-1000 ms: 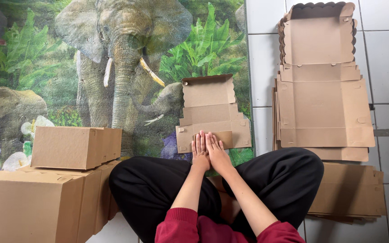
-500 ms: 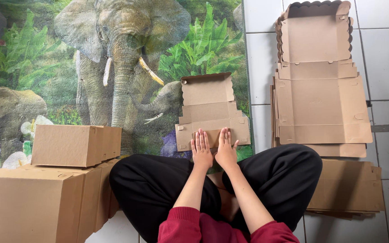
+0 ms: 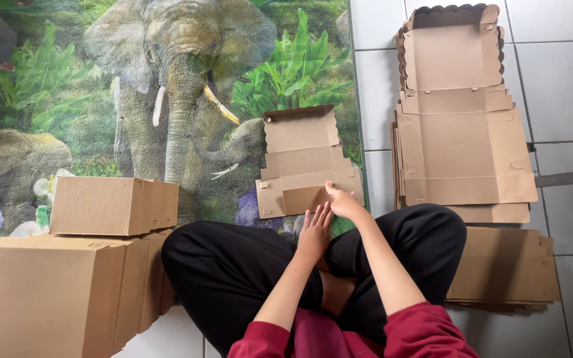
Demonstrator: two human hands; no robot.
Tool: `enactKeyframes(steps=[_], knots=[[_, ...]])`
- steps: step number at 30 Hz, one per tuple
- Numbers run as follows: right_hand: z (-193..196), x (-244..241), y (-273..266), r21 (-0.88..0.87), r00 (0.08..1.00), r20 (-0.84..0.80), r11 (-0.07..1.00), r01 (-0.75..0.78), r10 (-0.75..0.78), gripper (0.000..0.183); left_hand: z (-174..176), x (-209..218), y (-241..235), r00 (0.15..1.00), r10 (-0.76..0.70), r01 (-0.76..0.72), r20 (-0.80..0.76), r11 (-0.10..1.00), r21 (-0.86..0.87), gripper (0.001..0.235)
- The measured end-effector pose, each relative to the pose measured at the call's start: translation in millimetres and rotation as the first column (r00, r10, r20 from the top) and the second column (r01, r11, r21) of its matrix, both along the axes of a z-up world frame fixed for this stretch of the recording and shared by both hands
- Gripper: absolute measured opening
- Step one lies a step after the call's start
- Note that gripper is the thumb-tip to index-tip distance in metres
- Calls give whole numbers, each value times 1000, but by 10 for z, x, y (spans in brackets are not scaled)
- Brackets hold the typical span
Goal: The person sits on the floor and assembles flat cardboard pieces into small boxes by folding the flaps and tucking the tabs into slots. They handle multiple cardboard pieces, folding them into shape and stacking the finished boxes.
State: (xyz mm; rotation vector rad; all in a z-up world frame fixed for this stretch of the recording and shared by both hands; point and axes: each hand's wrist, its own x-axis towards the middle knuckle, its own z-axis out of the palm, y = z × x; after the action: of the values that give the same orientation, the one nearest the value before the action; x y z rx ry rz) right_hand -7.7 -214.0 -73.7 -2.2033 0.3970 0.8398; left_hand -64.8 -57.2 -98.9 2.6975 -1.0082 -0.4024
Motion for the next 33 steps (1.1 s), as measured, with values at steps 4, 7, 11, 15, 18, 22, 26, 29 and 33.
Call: enactKeyframes(steps=[4,7,11,15,18,22,26,29,33], knots=[[926,-287,433,-97,997,49,994,-46,51,91,195,7,-24,997,0,-4,83,999,45,63],[771,-506,497,-282,949,-65,906,-314,309,91,491,-33,-64,997,-18,7,70,987,159,57],[698,-511,495,-289,946,-111,900,-325,306,89,680,1,-56,999,-28,32,-19,965,259,57],[638,-448,467,-311,949,-146,898,-312,279,92,776,42,-47,996,-32,56,-86,956,290,55],[563,-418,467,-360,949,-152,879,-314,277,91,825,59,-64,995,-40,68,-92,945,321,55],[785,-326,493,-378,964,-124,887,-264,234,88,874,75,-60,993,-32,64,-113,952,298,56],[690,-274,485,-403,966,-142,878,-258,218,83,882,77,-67,991,-32,73,-127,940,334,56],[718,-271,489,-397,970,-139,886,-239,199,83,912,86,-79,991,-30,74,-131,936,345,57],[872,-249,522,-379,979,-116,904,-200,167,84,931,84,-98,991,-21,68,-129,927,368,57]])
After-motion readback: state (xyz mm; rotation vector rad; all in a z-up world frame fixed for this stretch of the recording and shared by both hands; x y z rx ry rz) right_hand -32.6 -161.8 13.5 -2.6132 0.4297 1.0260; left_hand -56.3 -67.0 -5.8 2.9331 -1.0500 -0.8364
